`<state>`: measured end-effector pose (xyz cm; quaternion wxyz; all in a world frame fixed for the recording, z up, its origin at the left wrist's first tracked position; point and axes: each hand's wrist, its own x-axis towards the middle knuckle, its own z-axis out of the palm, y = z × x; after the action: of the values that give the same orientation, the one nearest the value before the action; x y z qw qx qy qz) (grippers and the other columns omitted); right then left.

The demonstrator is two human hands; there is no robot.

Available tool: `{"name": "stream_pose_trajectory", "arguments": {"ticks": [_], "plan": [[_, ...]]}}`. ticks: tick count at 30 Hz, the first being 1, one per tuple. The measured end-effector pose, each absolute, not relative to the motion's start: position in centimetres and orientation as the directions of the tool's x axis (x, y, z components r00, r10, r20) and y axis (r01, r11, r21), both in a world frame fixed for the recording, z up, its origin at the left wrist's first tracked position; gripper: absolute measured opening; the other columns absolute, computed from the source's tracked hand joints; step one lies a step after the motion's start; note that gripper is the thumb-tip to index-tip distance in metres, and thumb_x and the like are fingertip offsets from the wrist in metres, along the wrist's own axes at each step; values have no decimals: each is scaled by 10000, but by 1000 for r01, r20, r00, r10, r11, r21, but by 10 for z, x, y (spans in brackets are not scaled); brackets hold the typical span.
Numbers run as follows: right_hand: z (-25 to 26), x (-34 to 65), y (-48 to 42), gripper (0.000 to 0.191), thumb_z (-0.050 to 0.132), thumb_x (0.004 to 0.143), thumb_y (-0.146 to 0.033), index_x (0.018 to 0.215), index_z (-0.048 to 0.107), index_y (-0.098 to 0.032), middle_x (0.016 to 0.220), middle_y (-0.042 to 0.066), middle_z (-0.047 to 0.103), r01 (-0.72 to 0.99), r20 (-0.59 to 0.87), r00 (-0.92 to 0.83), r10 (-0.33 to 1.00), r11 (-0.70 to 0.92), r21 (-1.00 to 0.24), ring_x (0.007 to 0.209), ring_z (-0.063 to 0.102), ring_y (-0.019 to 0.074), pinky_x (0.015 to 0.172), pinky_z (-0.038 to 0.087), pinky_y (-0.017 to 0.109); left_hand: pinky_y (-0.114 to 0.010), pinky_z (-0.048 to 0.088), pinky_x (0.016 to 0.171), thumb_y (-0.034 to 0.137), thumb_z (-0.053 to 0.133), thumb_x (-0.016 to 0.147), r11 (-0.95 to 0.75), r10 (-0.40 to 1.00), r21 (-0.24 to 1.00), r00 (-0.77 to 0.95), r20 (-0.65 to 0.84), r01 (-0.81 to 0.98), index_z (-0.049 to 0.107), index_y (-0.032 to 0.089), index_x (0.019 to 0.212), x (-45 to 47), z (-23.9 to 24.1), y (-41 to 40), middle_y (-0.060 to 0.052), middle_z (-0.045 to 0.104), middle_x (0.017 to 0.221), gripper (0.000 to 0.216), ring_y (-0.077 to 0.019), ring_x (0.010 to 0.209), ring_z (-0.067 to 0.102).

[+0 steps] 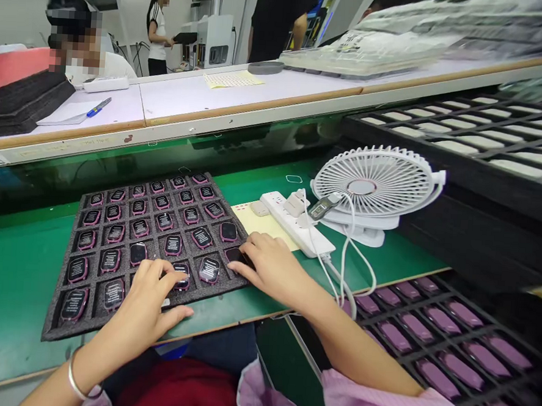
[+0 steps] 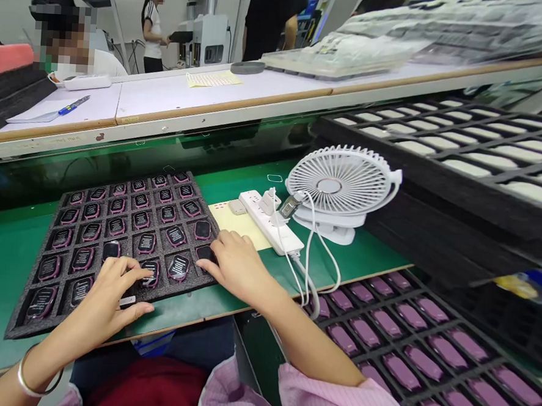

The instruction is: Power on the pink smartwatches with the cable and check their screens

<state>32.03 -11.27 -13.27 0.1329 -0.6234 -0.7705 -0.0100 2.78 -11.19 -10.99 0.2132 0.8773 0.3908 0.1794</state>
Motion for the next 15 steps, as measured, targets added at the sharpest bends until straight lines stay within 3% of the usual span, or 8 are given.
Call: {"name": "stream_pose_trajectory", "arguments": {"ticks": [3, 8, 11, 15], "plan": [[-143, 318, -116, 270, 647, 924, -428, 895, 649, -160, 921, 135, 649, 940, 244, -145, 959, 211, -268, 855, 617, 299, 765, 488, 423, -471, 505, 961, 299, 699, 899, -614, 741, 556, 651, 163, 560, 650, 259, 1210, 40, -112, -111, -89, 620, 1126, 317, -282, 1056, 537], [-142, 303, -130, 106, 568, 954, -302, 929, 595, -202, 819, 57, 650, 720, 303, -39, 952, 237, -652, 704, 609, 205, 654, 499, 332, -494, 496, 1016, 302, 699, 894, -523, 773, 727, 607, 186, 444, 615, 247, 1263, 64, -113, -110, -104, 634, 1203, 383, -280, 1118, 568], [-128, 284, -143, 171, 528, 1000, -315, 1084, 633, -210, 949, 75, 686, 476, 304, -64, 951, 297, -828, 773, 663, 190, 691, 554, 317, -457, 538, 994, 345, 740, 852, -285, 847, 920, 520, 110, 269, 595, 227, 1278, 78, -112, -109, -111, 663, 1232, 465, -257, 1081, 645], [-113, 266, -159, 274, 497, 1032, -335, 1207, 670, -214, 1115, 103, 694, 202, 326, -214, 921, 368, -908, 910, 715, 190, 770, 601, 322, -363, 585, 887, 414, 767, 833, 75, 877, 997, 478, -50, -33, 682, 176, 978, 85, -111, -108, -86, 757, 988, 291, -221, 929, 714]]}}
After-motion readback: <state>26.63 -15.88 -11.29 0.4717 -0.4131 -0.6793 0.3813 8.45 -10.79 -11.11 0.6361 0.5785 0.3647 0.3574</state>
